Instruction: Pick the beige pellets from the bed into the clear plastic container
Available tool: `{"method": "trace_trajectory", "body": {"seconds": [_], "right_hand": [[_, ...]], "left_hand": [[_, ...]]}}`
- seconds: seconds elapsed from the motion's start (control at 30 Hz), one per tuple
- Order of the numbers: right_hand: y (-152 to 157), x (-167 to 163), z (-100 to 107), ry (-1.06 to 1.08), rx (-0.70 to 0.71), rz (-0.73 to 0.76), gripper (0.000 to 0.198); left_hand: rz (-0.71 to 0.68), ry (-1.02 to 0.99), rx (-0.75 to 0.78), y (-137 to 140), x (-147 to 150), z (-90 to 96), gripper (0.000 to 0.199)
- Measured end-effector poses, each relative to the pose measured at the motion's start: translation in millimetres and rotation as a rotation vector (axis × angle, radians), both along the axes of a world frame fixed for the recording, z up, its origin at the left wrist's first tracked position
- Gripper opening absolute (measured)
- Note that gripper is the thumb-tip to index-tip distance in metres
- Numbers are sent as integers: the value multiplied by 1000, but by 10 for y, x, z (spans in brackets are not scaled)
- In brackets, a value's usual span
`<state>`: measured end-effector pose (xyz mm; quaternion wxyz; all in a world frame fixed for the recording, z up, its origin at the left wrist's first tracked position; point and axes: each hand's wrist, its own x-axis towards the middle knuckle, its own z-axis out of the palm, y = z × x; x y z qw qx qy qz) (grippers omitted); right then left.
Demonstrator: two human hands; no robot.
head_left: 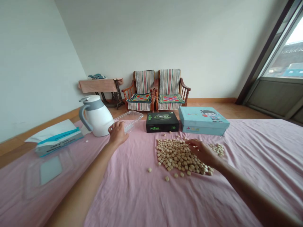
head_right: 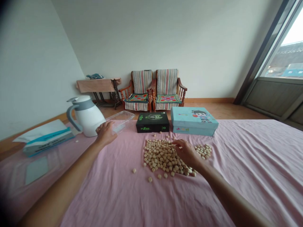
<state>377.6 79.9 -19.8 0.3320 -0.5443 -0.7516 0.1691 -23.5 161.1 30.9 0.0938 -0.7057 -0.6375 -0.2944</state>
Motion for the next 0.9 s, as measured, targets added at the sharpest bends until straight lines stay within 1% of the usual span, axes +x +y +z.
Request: {"method": "trace_trajectory", "body": {"seconds": [0.03,0.1,0.17,0.2,0.27,0.33,0.47,0.53,0.6,0.67,0.77,0.83,0.9], "right_hand": [[-34,-16,-5,-1,-10,7,30],[-86,-53,-16,-19,-4,12,28],[-120,-89,-18,-28,23,3,27],[-134,-105,-12,-23,36,-6,27],[-166,-130,15,-11,49,-15,27],[-204,-150,62,-4,51,-9,26],[-282,-219,165,-7,72,-10,24],[-326,-298,206,-15,72,-10,21],[-392,-426,245,-37,57,19,17],[-492,-599,283,-78,37,85,15],[-690,-889,306,-148,-2,229,17],[-820,-1049,275,-211,-20,276,16],[-919,-1152,215,-306,-24,270,16]], "left_hand": [[98,87,-51,-4,-148,-12,55],[113,131,-91,-43,-352,-36,33],[57,152,-115,-122,-433,-41,16],[25,164,-124,-177,-435,-31,13],[-65,173,-134,-318,-383,19,12],[-168,148,-112,-504,-287,100,14],[-358,62,-49,-970,-48,256,13],[-413,55,-37,-1194,72,271,13],[-443,74,-44,-1367,181,231,13],[-476,107,-64,-1473,267,162,13],[-537,146,-65,-1542,328,92,13],[-564,122,-18,-1561,314,92,17],[-555,40,69,-1567,264,107,25]]}}
